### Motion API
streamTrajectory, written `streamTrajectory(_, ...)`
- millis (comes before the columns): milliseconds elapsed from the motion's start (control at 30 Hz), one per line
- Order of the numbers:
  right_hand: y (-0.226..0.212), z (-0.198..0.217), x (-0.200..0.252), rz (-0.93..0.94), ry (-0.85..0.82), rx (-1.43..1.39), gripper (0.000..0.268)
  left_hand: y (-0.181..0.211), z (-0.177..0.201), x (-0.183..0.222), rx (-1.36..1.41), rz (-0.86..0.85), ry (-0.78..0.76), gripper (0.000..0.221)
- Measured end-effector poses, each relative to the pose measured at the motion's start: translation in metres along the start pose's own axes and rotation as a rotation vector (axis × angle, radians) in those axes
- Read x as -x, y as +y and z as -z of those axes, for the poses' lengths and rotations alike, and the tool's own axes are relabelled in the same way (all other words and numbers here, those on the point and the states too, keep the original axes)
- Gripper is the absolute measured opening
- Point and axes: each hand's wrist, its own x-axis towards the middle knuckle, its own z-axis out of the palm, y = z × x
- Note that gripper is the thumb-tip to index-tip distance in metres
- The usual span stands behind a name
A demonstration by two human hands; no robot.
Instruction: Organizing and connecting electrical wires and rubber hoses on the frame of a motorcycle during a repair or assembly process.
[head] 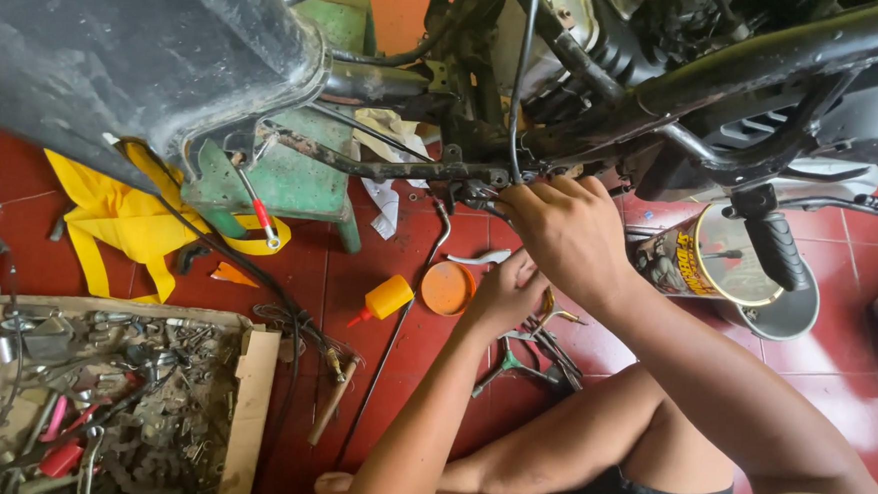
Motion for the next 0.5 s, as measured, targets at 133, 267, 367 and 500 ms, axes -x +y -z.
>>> streamTrajectory(133,0.004,-0.001,-0.005,0.047,0.028,0.023,0.015,-0.034,-0.024,-0.027,0.066,-0.053,-0.01,0.044)
streamTrajectory(267,0.012,0.006,-0.017,0.148,0.019,0.06,0.014,-0.028,-0.032,-0.025,0.144,-0.079,-0.015,0.048)
streamTrajectory(367,0.012,0.003,-0.023,0.159,-0.016,0.0,0.015,-0.006,-0.018,-0.01,0.175,-0.093,-0.006,0.058)
streamTrajectory(500,0.012,0.0,-0.019,0.084,-0.017,-0.136,0.012,0.036,0.006,0.018,0.192,-0.034,-0.016,0.069)
